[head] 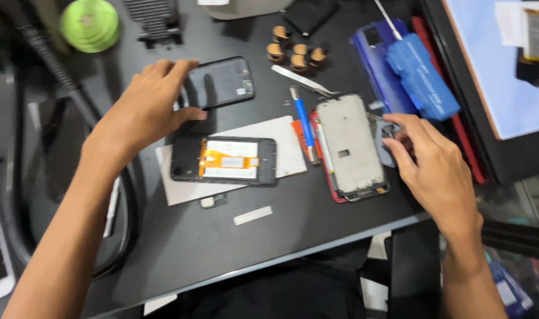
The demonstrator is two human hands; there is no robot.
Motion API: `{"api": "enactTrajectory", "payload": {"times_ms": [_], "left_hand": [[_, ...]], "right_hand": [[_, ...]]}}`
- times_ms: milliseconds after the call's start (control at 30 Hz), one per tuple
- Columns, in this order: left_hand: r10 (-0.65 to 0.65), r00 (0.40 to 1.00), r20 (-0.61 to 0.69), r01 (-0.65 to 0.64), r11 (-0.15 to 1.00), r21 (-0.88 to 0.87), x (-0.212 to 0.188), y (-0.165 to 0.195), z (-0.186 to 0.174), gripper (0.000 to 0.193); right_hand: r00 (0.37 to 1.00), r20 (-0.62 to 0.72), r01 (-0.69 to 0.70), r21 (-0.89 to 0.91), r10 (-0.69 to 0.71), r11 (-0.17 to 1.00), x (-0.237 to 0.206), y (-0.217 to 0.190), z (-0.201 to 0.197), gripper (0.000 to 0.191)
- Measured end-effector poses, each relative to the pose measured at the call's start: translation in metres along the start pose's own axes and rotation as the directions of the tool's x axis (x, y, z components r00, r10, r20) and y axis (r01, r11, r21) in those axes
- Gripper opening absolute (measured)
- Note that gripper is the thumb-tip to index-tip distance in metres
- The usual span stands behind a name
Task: The person uses a precision screwdriver to remove screws from a disassembled smartphone, then wipes the work surface with a cloth. They handle a phone back cover and apply adhesive from a tube to the frame while organizing components on the table.
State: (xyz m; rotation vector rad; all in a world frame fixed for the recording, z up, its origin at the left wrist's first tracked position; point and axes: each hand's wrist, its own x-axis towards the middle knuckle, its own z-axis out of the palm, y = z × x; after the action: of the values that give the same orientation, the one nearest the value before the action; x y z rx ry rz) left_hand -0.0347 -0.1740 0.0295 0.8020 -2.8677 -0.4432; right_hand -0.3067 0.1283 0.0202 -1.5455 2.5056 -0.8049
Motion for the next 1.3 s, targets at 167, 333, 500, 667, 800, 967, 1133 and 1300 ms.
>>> {"api": "enactTrajectory", "payload": {"times_ms": [167, 333, 500, 667, 800, 967, 1133, 1300], "left_hand": [[0.02, 1.0, 0.003, -0.02, 0.999, 0.05, 0.012, -0.019, 0.014, 0.086], [0.01, 1.0, 0.007, -0.01, 0.997, 0.079, 0.028, -0.028, 0.028, 0.084], [0.07, 0.992, -0.1, -0.044, 0.969, 0.242, 0.033, -0.023, 0.035, 0.084], [0.024, 0.998, 0.061, -0.034, 0.986, 0.165, 0.04, -0.03, 0.034, 0.092], [0.015, 0.986, 0.164, -0.04, 0.989, 0.146, 0.038, -0.034, 0.025, 0.087], [0.2, 0.97, -0.14, -0.219, 0.965, -0.142, 0.019, -0.034, -0.011, 0.078], [-0.069, 0.995, -0.071, -0.04, 0.373, -0.927, -0.01, -0.015, -0.017, 0.065], [-0.12, 0.988, 0.099, 0.045, -0.386, -0.921, -0.037, 0.014, 0.014, 0.07]], "right_hand": [[1.0, -0.016, -0.01, -0.028, 0.01, 1.0, 0.001, -0.003, 0.004, 0.033], [0.999, -0.03, -0.035, -0.109, 0.032, 0.993, -0.002, -0.011, -0.008, 0.033], [0.997, -0.072, 0.025, -0.076, -0.031, 0.997, 0.001, -0.03, -0.016, 0.029], [0.996, -0.041, 0.073, -0.06, -0.076, 0.995, 0.009, -0.05, -0.014, 0.032], [0.993, -0.02, 0.118, -0.074, -0.12, 0.99, 0.013, -0.06, -0.011, 0.033], [0.995, -0.014, 0.102, 0.007, -0.102, 0.995, 0.014, -0.066, -0.012, 0.032], [0.992, 0.047, 0.114, 0.051, -0.117, 0.992, 0.015, -0.068, -0.01, 0.032], [0.965, 0.114, 0.218, 0.138, -0.234, 0.966, 0.019, -0.076, 0.005, 0.032]]}}
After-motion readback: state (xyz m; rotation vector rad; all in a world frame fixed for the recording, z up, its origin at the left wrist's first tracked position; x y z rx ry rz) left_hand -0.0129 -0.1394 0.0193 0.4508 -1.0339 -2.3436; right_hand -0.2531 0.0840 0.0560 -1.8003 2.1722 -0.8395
